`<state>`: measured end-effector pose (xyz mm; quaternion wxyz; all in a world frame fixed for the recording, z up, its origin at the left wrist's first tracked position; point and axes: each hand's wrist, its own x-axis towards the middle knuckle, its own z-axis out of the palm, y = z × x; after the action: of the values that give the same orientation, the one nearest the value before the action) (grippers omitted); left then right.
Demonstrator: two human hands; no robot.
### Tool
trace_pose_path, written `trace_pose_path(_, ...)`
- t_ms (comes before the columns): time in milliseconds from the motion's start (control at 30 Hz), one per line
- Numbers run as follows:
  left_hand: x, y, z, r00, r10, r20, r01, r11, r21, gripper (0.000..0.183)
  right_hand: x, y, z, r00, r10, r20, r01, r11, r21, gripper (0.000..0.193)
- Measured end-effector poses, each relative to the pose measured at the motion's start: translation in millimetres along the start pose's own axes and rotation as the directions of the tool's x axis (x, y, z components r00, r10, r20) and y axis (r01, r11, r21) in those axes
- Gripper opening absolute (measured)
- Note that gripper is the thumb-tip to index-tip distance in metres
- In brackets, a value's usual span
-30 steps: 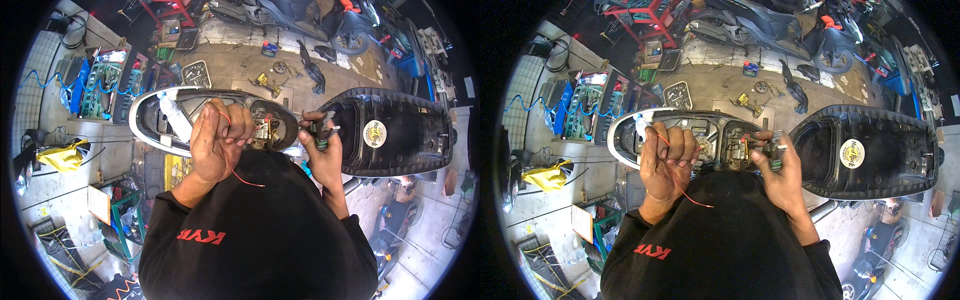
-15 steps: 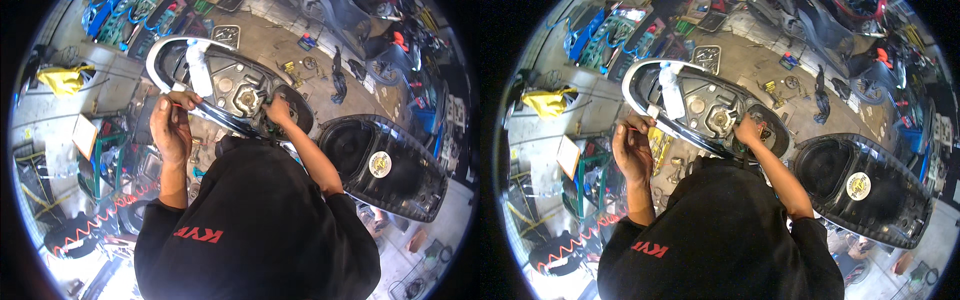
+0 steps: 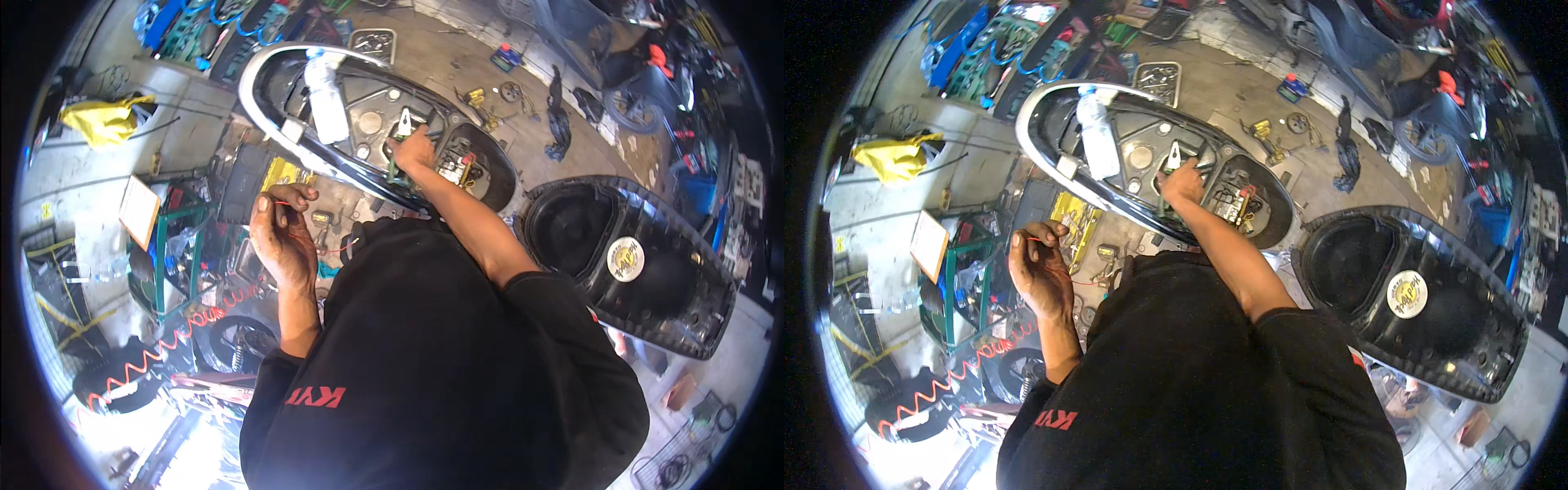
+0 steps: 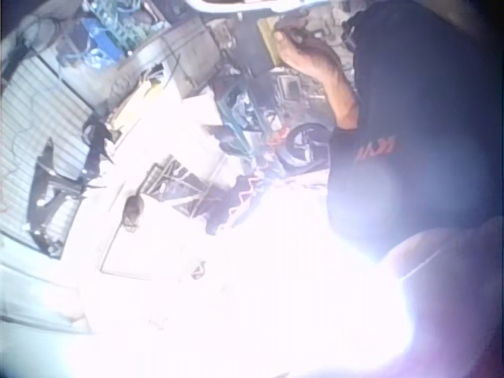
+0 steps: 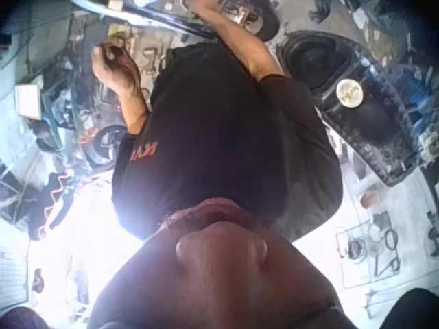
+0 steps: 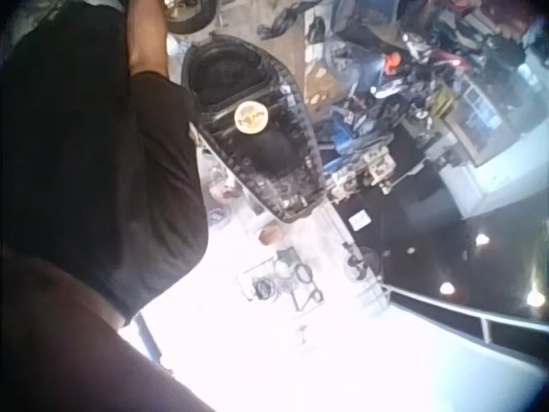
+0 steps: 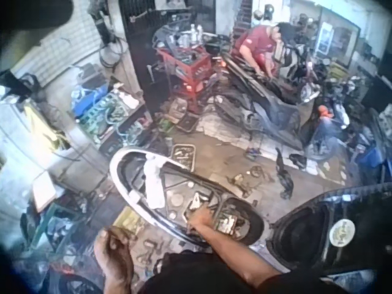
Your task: The person manipulates a motorcycle wiring harness by hand and with pliers, stripping wire ends and connecting them into a plastic socket while working near a disassembled motorcycle.
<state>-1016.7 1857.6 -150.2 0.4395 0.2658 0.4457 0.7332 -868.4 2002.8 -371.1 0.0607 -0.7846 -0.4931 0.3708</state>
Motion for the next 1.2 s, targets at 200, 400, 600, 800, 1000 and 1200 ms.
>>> trace_pose_path(200, 5.9, -15.6, 16.8, 0.992, -0.072, 0.102, 0.065, 0.995, 0.073, 0.036, 2.9, 11.9, -5.9, 0.998, -0.025, 0.06, 0.021, 0.998, 0.056, 0.084)
trace_pose_path(400, 15.9, -37.9, 41.0, 0.947, -0.186, 0.26, 0.163, 0.981, 0.107, 0.036, -38.0, 55.6, -51.9, 0.932, -0.29, 0.217, 0.105, 0.789, 0.605, 0.053)
trace_pose_path(600, 8.5, -82.8, 81.0, 0.697, -0.362, 0.619, 0.314, 0.93, 0.191, 0.034, -144.3, 66.4, -148.4, 0.807, -0.53, 0.26, -0.32, -0.022, 0.947, 0.031)
trace_pose_path(800, 5.1, -107.6, 114.9, 0.402, -0.226, 0.887, 0.019, 0.971, 0.239, 0.017, -165.1, 104.5, -164.2, 0.932, -0.344, 0.117, -0.219, -0.275, 0.936, 0.03)
trace_pose_path(1000, -15.3, -124.0, 125.9, 0.047, -0.288, 0.956, -0.122, 0.949, 0.292, 0.017, -199.4, 148.8, -167.6, 0.988, -0.154, 0.02, -0.047, -0.177, 0.983, 0.026)
trace_pose_path(1200, -46.5, -143.8, 131.3, -0.021, -0.372, 0.928, -0.155, 0.918, 0.364, 0.025, -226.3, 176.9, -175.3, 0.976, 0.187, -0.113, 0.156, -0.233, 0.96, 0.022)
